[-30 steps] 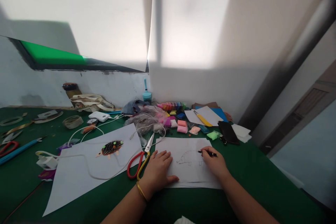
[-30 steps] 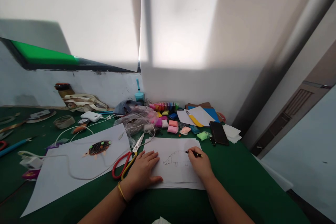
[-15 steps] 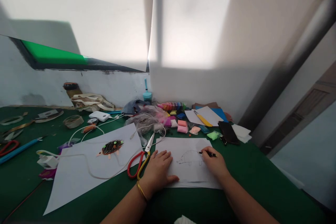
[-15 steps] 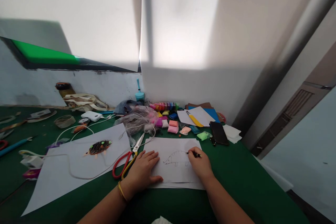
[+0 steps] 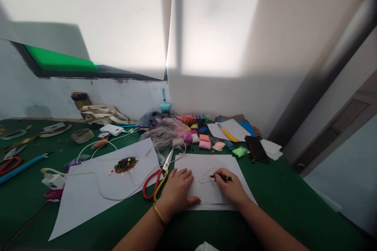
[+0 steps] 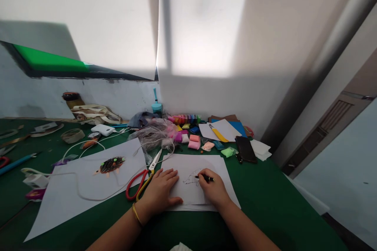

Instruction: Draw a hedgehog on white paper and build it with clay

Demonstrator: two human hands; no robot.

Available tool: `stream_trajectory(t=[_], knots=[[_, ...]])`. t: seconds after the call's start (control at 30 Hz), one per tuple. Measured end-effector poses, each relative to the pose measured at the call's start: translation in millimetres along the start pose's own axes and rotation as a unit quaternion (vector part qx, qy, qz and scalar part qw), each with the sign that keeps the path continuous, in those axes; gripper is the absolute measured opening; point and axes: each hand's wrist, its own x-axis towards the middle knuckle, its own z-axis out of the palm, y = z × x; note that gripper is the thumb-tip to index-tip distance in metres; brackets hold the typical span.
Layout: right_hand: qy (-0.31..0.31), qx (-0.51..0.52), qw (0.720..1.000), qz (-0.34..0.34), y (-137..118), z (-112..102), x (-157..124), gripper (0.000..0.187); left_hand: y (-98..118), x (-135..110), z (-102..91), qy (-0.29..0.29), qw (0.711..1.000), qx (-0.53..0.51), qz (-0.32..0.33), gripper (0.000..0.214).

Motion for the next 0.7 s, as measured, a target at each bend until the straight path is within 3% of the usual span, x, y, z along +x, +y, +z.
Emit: stream_trajectory(t=[0.7], knots=[[0.005, -0.006, 1.000, 0.014, 2.7, -0.8, -1.2, 0.020, 0.7, 0.2, -2.6, -0.006, 1.000, 0.000, -0.005, 0.075]])
